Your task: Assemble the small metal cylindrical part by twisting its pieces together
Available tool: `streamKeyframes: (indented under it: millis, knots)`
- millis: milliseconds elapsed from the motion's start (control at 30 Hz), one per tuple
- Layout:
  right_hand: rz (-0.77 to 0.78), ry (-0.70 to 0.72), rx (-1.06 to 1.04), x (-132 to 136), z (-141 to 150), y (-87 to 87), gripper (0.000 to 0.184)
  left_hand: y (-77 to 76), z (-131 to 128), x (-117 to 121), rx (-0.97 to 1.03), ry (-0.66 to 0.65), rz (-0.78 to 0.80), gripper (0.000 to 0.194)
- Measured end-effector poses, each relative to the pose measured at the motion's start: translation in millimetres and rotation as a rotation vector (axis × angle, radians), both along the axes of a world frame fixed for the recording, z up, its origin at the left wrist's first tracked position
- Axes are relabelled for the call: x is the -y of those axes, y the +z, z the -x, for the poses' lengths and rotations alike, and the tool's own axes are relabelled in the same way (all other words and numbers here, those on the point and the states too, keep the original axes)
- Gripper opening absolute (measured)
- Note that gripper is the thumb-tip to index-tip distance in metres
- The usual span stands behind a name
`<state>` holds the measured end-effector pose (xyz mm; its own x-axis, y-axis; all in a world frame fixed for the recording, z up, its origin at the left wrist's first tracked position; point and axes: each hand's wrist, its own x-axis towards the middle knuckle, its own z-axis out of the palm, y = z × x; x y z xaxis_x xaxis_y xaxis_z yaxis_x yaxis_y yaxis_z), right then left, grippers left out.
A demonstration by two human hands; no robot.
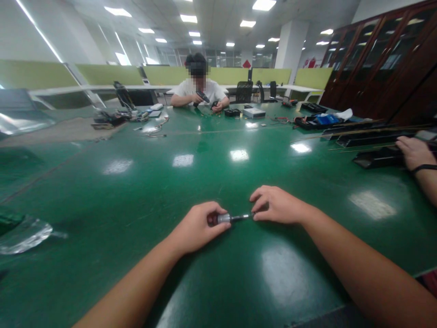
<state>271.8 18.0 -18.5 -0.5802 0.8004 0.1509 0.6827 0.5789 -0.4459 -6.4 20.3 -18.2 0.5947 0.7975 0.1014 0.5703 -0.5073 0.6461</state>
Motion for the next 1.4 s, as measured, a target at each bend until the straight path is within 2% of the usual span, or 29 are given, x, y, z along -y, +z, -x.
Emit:
streamKeyframes:
  millis: [167, 400, 467, 567, 733, 933, 1167, 1400]
  knots:
    - [-0.014, 0.007, -0.049, 3.3, 8.7, -5.6, 0.013, 1.1, -1.8, 0.9, 0.000, -0.013, 0.000, 0.020]
    - [-0.081, 0.029, -0.239, 9.4, 49.0, -24.3, 0.011, 0.6, -5.0, 4.0, 0.028, -0.030, -0.018, 0.020]
    - [-0.077, 0.035, -0.243, 11.5, 53.2, -23.9, 0.018, 1.4, -4.9, 5.0, 0.026, -0.037, -0.031, 0.021]
    - [-0.059, 0.035, -0.256, 13.7, 50.1, -19.9, 0.034, 3.2, -4.0, 6.2, -0.009, -0.027, -0.048, 0.018]
    - [-0.044, 0.006, -0.280, 14.3, 44.5, -16.2, 0.039, 5.9, -2.3, 7.3, -0.019, -0.042, -0.044, 0.016]
    - [-0.068, 0.029, -0.313, 13.7, 45.0, -18.0, 0.031, 4.5, -0.9, 5.6, 0.015, -0.036, -0.105, 0.017]
    - [-0.071, 0.036, -0.329, 13.5, 44.3, -20.0, 0.028, 2.0, -1.3, 5.6, -0.024, -0.002, -0.070, 0.023]
    - [-0.082, 0.047, -0.329, 13.5, 46.4, -20.6, 0.026, -0.6, -1.2, 5.1, -0.014, -0.016, -0.067, 0.019]
